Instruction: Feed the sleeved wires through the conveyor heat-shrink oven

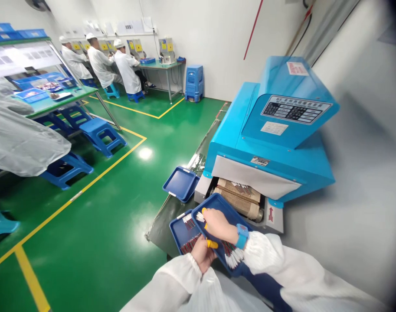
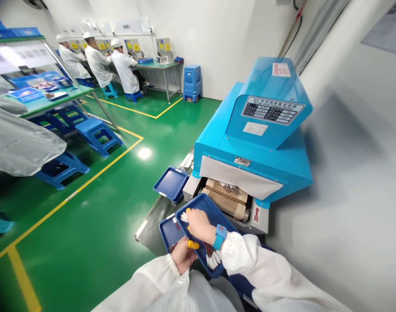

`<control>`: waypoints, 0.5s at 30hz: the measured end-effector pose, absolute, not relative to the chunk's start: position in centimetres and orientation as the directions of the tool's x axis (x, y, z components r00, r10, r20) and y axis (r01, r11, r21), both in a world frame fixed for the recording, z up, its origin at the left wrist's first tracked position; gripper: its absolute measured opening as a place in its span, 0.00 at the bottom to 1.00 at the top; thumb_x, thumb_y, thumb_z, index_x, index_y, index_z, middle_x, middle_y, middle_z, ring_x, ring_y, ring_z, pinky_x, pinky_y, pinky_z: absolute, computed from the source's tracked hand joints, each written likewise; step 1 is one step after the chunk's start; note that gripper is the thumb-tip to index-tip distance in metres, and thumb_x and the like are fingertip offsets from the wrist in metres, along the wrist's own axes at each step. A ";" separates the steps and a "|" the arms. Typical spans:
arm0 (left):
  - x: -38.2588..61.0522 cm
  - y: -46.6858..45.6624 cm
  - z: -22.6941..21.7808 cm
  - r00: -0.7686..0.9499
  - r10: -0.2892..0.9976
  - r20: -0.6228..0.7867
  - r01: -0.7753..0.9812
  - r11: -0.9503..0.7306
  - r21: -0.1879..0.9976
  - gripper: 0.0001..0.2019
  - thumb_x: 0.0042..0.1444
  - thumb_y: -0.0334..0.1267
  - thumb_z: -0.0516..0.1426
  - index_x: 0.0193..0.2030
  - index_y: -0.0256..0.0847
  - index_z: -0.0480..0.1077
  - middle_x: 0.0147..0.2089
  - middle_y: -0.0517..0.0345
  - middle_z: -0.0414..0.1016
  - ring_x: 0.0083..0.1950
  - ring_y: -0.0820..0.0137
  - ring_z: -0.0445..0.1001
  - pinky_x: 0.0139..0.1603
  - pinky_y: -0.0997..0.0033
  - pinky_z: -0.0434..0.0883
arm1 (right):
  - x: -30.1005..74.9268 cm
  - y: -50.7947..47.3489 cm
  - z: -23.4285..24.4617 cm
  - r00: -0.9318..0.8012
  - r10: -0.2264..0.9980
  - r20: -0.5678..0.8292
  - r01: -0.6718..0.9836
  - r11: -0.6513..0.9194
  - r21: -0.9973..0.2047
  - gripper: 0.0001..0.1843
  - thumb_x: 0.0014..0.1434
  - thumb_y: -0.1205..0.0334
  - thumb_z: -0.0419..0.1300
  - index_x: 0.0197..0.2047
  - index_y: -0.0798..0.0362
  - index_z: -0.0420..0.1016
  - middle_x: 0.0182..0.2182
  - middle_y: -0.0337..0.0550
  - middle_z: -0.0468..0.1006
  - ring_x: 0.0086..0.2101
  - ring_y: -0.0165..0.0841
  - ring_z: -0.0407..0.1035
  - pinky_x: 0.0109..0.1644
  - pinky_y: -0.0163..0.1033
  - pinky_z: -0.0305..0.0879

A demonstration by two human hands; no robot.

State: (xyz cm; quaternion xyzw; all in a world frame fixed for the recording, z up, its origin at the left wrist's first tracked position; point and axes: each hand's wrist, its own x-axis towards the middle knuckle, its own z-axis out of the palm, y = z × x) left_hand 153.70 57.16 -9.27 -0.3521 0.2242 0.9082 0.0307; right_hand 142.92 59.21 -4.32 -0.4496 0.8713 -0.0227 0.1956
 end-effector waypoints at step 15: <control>154.2 56.4 -9.6 -0.733 -0.109 -0.671 -0.203 -0.907 0.369 0.27 0.39 0.22 0.55 0.49 0.40 0.66 0.35 0.54 0.77 0.37 0.66 0.75 0.41 0.64 0.71 | 137.6 61.6 -6.1 -0.673 -0.678 -0.295 -0.426 0.681 -0.595 0.11 0.37 0.75 0.56 0.26 0.54 0.62 0.23 0.37 0.70 0.26 0.28 0.65 0.28 0.31 0.54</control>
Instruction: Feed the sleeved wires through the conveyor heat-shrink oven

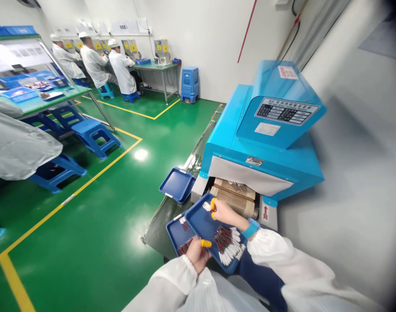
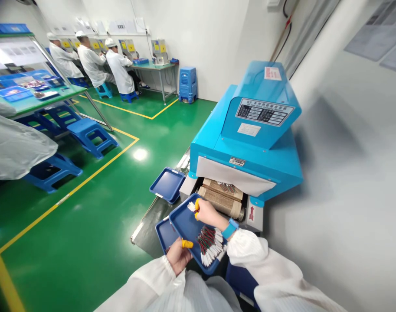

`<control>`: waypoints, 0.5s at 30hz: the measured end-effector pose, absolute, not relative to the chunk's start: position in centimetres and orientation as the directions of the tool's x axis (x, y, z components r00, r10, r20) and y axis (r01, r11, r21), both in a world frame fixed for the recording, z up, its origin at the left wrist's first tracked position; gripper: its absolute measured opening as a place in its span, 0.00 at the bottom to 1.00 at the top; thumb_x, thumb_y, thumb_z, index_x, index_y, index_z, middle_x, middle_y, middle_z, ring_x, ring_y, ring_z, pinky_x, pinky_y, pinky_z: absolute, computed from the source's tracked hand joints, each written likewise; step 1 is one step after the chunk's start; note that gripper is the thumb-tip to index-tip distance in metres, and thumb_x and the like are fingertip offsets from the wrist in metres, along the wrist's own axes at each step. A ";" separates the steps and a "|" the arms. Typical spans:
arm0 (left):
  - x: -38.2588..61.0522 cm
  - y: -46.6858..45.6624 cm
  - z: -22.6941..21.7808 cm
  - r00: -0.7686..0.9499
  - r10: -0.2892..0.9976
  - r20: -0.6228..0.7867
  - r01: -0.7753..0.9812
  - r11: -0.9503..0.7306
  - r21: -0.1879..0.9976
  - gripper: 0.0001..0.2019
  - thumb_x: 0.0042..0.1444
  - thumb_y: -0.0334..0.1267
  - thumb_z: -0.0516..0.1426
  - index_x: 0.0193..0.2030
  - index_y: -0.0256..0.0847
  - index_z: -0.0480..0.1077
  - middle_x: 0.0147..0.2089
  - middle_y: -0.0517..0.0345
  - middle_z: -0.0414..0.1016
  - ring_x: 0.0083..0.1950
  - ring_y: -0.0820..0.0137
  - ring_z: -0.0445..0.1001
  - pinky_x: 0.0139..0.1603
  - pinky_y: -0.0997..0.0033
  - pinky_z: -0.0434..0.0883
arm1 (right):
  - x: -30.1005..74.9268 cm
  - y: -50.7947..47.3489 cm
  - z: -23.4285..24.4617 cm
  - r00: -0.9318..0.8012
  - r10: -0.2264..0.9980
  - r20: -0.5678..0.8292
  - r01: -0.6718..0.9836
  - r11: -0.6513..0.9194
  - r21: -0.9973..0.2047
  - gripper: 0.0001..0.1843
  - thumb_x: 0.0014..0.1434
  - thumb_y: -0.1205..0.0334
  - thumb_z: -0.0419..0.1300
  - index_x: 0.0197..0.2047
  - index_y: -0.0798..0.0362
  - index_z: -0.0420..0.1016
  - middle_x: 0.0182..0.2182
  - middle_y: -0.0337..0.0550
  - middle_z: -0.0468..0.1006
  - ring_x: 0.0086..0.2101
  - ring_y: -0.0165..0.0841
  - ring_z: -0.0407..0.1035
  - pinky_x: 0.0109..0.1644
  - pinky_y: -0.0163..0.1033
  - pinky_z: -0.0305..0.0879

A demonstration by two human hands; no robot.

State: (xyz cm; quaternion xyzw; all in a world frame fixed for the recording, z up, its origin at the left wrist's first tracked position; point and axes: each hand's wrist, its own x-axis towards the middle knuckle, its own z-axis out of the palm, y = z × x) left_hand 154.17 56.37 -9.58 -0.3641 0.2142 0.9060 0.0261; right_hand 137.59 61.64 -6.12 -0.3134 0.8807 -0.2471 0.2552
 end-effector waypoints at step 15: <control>154.6 56.0 -9.5 -0.689 -0.117 -0.715 -0.212 -0.912 0.353 0.28 0.41 0.21 0.54 0.52 0.40 0.63 0.36 0.54 0.78 0.39 0.65 0.75 0.41 0.65 0.71 | 130.9 66.0 -9.0 -0.916 -0.135 -0.377 0.157 0.746 -0.648 0.10 0.40 0.74 0.56 0.28 0.53 0.63 0.17 0.34 0.69 0.22 0.30 0.68 0.24 0.30 0.58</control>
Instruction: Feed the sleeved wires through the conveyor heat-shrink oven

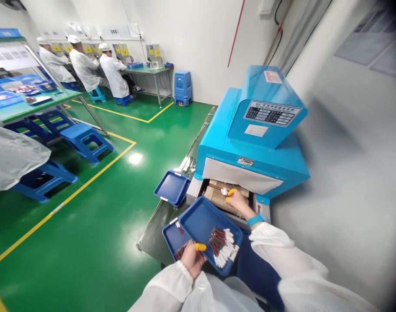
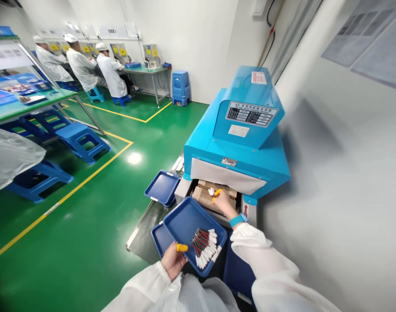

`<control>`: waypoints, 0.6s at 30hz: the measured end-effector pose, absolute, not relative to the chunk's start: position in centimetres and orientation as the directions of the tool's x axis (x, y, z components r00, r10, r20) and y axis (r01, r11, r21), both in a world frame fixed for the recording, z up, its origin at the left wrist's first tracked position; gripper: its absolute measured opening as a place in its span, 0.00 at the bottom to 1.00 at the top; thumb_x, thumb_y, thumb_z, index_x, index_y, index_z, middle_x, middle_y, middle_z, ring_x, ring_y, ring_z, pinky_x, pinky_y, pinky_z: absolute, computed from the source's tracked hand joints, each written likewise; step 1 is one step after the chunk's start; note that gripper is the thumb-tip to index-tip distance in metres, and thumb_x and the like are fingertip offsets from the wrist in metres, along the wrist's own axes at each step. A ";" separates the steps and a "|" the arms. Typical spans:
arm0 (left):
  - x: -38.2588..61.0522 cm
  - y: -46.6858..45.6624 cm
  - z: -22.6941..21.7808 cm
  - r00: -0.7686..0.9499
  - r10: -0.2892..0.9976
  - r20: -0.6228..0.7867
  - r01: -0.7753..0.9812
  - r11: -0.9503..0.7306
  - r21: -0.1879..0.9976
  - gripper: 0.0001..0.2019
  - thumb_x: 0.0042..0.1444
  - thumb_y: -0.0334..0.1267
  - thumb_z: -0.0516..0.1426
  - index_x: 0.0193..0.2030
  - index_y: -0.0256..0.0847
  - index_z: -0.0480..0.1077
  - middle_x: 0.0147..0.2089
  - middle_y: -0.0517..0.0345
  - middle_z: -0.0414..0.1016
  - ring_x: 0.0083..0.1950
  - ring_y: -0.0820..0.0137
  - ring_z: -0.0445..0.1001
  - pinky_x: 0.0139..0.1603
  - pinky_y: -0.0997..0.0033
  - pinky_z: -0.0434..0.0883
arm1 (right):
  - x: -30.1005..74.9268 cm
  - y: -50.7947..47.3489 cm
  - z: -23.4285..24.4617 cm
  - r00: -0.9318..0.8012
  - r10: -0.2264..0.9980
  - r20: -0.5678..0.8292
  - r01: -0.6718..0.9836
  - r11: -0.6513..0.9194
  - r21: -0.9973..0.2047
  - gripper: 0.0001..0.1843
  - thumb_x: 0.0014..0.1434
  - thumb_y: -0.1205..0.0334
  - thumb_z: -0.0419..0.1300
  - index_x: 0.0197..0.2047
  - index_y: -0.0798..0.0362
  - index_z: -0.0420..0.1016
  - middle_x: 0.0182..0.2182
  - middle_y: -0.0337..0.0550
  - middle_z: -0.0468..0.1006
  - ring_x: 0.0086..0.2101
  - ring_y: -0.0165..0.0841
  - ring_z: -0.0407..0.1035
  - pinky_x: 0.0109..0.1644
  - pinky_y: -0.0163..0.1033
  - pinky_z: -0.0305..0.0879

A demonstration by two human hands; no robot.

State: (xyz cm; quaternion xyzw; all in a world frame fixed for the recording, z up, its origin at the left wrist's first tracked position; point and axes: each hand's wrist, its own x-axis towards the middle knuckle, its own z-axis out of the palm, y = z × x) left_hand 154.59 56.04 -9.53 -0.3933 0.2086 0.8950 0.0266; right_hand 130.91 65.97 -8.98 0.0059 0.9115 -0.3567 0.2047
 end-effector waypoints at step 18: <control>154.9 55.8 -9.4 -0.669 -0.119 -0.733 -0.225 -0.908 0.353 0.25 0.40 0.21 0.53 0.48 0.39 0.66 0.38 0.53 0.77 0.39 0.65 0.76 0.42 0.64 0.70 | 130.6 67.0 -10.0 -0.983 -0.046 -0.177 0.036 0.901 -0.433 0.09 0.46 0.62 0.55 0.31 0.49 0.76 0.28 0.42 0.78 0.31 0.34 0.70 0.32 0.34 0.58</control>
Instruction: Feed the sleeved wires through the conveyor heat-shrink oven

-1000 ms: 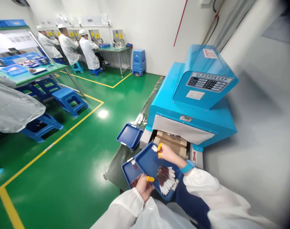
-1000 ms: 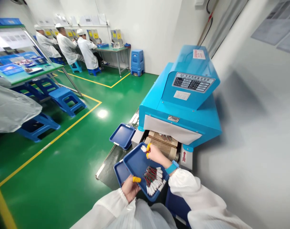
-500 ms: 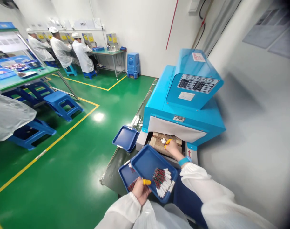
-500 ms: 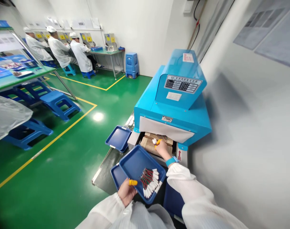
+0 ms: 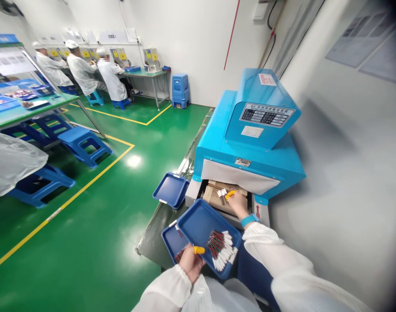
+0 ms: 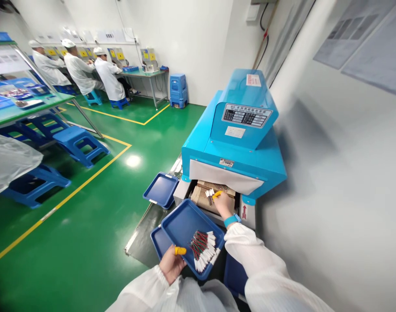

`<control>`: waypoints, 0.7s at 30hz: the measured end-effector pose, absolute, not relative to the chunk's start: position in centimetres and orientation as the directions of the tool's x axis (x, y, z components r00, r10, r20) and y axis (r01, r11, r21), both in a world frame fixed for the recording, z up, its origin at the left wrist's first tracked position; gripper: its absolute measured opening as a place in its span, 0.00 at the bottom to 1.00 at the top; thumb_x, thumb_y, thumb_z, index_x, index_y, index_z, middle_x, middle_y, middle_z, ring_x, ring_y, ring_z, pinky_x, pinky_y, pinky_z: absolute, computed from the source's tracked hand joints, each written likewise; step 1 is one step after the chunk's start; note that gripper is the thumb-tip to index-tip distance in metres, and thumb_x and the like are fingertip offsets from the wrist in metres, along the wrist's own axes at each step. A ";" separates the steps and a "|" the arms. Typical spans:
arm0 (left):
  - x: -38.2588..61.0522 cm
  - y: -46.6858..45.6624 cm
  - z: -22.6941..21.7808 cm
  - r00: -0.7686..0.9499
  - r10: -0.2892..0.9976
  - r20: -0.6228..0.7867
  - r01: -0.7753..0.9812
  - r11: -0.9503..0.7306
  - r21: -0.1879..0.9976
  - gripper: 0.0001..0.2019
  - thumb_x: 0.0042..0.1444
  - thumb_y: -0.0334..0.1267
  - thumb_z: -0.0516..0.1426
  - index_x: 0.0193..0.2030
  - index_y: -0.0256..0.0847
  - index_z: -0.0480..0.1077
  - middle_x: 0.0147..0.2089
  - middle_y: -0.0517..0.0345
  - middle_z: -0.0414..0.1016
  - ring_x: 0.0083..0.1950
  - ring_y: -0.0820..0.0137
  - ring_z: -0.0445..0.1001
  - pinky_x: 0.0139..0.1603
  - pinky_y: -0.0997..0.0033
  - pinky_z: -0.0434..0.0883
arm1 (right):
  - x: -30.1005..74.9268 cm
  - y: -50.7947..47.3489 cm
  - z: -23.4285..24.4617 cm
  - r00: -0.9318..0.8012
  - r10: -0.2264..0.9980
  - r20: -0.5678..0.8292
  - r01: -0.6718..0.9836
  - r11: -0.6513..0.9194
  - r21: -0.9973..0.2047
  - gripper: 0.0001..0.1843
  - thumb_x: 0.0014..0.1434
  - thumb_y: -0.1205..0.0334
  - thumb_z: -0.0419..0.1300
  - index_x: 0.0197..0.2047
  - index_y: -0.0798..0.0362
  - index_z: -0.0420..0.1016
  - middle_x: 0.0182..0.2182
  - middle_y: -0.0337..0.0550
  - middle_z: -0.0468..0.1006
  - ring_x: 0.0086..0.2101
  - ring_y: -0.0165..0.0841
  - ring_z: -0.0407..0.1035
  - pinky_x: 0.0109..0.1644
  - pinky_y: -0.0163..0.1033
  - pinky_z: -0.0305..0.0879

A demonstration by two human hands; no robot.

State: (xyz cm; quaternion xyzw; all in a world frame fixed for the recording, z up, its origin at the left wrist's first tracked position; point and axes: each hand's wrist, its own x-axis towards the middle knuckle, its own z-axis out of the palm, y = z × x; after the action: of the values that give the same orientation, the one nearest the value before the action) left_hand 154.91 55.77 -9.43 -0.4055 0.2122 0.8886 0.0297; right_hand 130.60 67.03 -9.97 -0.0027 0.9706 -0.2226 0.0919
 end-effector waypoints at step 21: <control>155.1 55.9 -10.1 -0.658 -0.131 -0.742 -0.217 -0.910 0.353 0.23 0.44 0.23 0.55 0.50 0.38 0.65 0.34 0.54 0.78 0.38 0.64 0.76 0.41 0.64 0.71 | 130.8 69.9 -11.2 -0.994 0.030 -0.108 0.076 0.885 -0.459 0.11 0.49 0.65 0.54 0.35 0.52 0.75 0.33 0.44 0.78 0.35 0.36 0.71 0.33 0.34 0.60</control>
State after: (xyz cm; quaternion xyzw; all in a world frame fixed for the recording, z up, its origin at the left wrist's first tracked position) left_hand 155.07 55.86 -10.11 -0.4127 0.2106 0.8858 0.0245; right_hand 130.82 69.94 -11.22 0.0274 0.9697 -0.2379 0.0489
